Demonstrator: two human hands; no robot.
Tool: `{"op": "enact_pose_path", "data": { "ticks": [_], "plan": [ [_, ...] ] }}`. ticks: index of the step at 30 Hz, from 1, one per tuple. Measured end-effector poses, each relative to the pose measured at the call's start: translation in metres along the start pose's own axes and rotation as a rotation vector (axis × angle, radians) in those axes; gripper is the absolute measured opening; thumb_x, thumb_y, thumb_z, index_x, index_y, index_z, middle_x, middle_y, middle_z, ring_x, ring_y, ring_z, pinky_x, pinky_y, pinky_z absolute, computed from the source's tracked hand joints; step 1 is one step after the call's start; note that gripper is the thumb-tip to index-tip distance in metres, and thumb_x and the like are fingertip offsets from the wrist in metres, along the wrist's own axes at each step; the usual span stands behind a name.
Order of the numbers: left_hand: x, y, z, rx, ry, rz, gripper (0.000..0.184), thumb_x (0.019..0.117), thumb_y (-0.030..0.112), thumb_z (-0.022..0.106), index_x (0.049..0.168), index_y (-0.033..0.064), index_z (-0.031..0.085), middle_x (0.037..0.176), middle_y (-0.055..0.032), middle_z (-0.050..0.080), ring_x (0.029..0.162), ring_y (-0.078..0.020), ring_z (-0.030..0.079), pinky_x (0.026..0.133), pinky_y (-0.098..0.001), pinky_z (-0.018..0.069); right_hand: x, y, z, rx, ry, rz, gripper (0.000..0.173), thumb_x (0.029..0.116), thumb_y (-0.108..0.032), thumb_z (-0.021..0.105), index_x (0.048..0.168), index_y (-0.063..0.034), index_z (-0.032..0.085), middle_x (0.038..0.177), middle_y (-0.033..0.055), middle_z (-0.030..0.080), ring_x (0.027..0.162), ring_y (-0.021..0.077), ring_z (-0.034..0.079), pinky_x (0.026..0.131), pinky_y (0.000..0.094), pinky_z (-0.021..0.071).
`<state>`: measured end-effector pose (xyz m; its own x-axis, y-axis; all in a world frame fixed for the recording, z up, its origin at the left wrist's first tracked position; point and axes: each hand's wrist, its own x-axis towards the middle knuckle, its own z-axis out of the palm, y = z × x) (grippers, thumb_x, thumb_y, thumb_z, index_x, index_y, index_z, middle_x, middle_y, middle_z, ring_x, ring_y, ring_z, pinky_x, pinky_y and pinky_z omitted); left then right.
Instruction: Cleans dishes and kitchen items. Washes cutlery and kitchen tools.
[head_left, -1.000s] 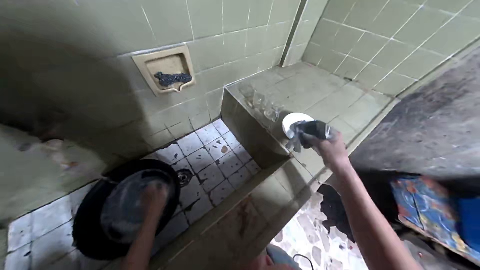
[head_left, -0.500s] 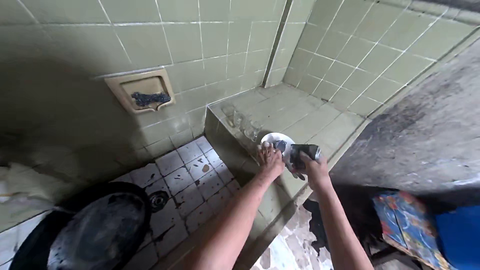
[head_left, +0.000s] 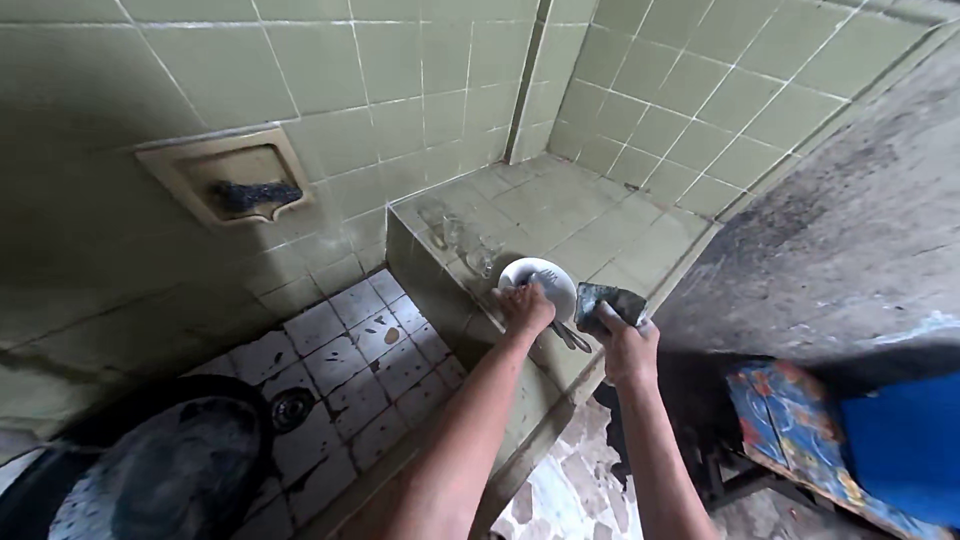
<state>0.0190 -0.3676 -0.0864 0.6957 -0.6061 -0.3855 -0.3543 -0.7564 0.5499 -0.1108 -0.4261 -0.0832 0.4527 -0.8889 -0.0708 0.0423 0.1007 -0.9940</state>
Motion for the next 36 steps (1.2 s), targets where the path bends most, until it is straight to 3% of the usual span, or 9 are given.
{"op": "enact_pose_path", "data": {
  "ticks": [7, 11, 14, 17, 22, 26, 30, 33, 36],
  "plan": [
    [-0.002, -0.017, -0.016, -0.192, 0.037, -0.024, 0.037, 0.1072, 0.021, 0.045, 0.129, -0.0045, 0.061, 0.133, -0.026, 0.061, 0.131, -0.0403, 0.054, 0.11, -0.0625, 0.0358, -0.004, -0.002, -0.003, 0.011, 0.016, 0.008, 0.017, 0.1037, -0.009, 0.058, 0.119, -0.0017, 0.055, 0.096, 0.0058, 0.067, 0.077, 0.0133, 0.069, 0.071, 0.0325, 0.0613],
    [-0.032, -0.044, -0.015, -0.591, 0.04, 0.096, 0.036, 0.1115, 0.019, 0.037, 0.131, -0.0051, 0.055, 0.097, -0.0193, 0.065, 0.083, -0.0276, 0.065, 0.078, -0.0436, 0.0546, -0.019, -0.018, 0.011, 0.131, -0.121, 0.115, 0.02, 0.1041, -0.009, 0.056, 0.124, -0.0066, 0.054, 0.101, 0.0045, 0.068, 0.084, 0.0132, 0.069, 0.077, 0.0318, 0.0605],
    [-0.101, -0.071, -0.022, -0.961, -0.132, 0.136, 0.031, 0.1122, 0.02, 0.037, 0.132, 0.0004, 0.05, 0.082, -0.0086, 0.061, 0.056, -0.0109, 0.055, 0.052, -0.0247, 0.0493, -0.046, -0.016, 0.032, 0.107, -0.353, 0.154, 0.022, 0.1007, -0.007, 0.059, 0.122, -0.0122, 0.058, 0.099, 0.0008, 0.07, 0.082, 0.0101, 0.068, 0.073, 0.0293, 0.06],
    [-0.138, -0.102, -0.015, -1.125, -0.074, 0.042, 0.023, 0.1104, 0.018, 0.042, 0.119, 0.0036, 0.059, 0.072, -0.0009, 0.058, 0.046, -0.0023, 0.038, 0.041, -0.0167, 0.0321, -0.07, 0.016, 0.072, 0.021, -0.528, 0.014, 0.02, 0.0917, 0.0, 0.06, 0.105, -0.0138, 0.065, 0.084, -0.0014, 0.067, 0.058, 0.0043, 0.056, 0.048, 0.0214, 0.047],
    [-0.167, -0.154, -0.009, -1.208, 0.209, -0.17, 0.027, 0.1117, 0.024, 0.04, 0.111, 0.0043, 0.058, 0.062, 0.0036, 0.039, 0.043, -0.0028, 0.031, 0.04, -0.0164, 0.027, -0.1, 0.066, 0.147, 0.127, -0.567, -0.125, 0.036, 0.0871, 0.006, 0.061, 0.122, -0.0026, 0.059, 0.104, 0.006, 0.067, 0.087, 0.0101, 0.065, 0.076, 0.0301, 0.058],
    [-0.19, -0.192, -0.016, -1.112, 0.303, -0.273, 0.025, 0.1113, 0.024, 0.041, 0.107, 0.0058, 0.058, 0.063, 0.0022, 0.041, 0.046, -0.0051, 0.033, 0.043, -0.0195, 0.0294, -0.16, 0.072, 0.153, -0.042, -0.748, 0.227, 0.067, 0.0998, -0.009, 0.054, 0.157, -0.0341, 0.03, 0.12, 0.0067, 0.061, 0.076, 0.0121, 0.059, 0.058, 0.0303, 0.0503],
    [-0.208, -0.214, -0.011, -1.141, 0.361, -0.307, 0.031, 0.1121, 0.025, 0.039, 0.115, 0.0026, 0.06, 0.066, 0.002, 0.042, 0.048, -0.0055, 0.034, 0.045, -0.0198, 0.0309, -0.156, 0.091, 0.192, 0.108, -0.752, 0.159, 0.043, 0.0901, 0.014, 0.054, 0.131, -0.0002, 0.058, 0.109, 0.0093, 0.068, 0.089, 0.0123, 0.067, 0.078, 0.0315, 0.0582],
    [-0.216, -0.229, -0.022, -1.099, 0.413, -0.315, 0.027, 0.1112, 0.026, 0.041, 0.107, 0.0062, 0.06, 0.066, 0.0015, 0.041, 0.049, -0.0064, 0.035, 0.044, -0.0211, 0.0311, -0.195, 0.089, 0.209, 0.182, -0.665, 0.33, 0.031, 0.0961, 0.007, 0.053, 0.124, -0.0045, 0.056, 0.095, 0.0053, 0.068, 0.074, 0.011, 0.065, 0.064, 0.0298, 0.0569],
    [-0.229, -0.244, -0.029, -1.021, 0.419, -0.334, 0.03, 0.1113, 0.025, 0.041, 0.121, 0.0032, 0.06, 0.076, -0.0041, 0.048, 0.058, -0.0113, 0.041, 0.053, -0.0277, 0.0376, -0.211, 0.093, 0.207, 0.057, -0.829, 0.287, 0.034, 0.0984, 0.001, 0.054, 0.131, -0.0102, 0.056, 0.101, 0.0015, 0.067, 0.077, 0.0069, 0.062, 0.065, 0.0261, 0.0543]
  ]
}}
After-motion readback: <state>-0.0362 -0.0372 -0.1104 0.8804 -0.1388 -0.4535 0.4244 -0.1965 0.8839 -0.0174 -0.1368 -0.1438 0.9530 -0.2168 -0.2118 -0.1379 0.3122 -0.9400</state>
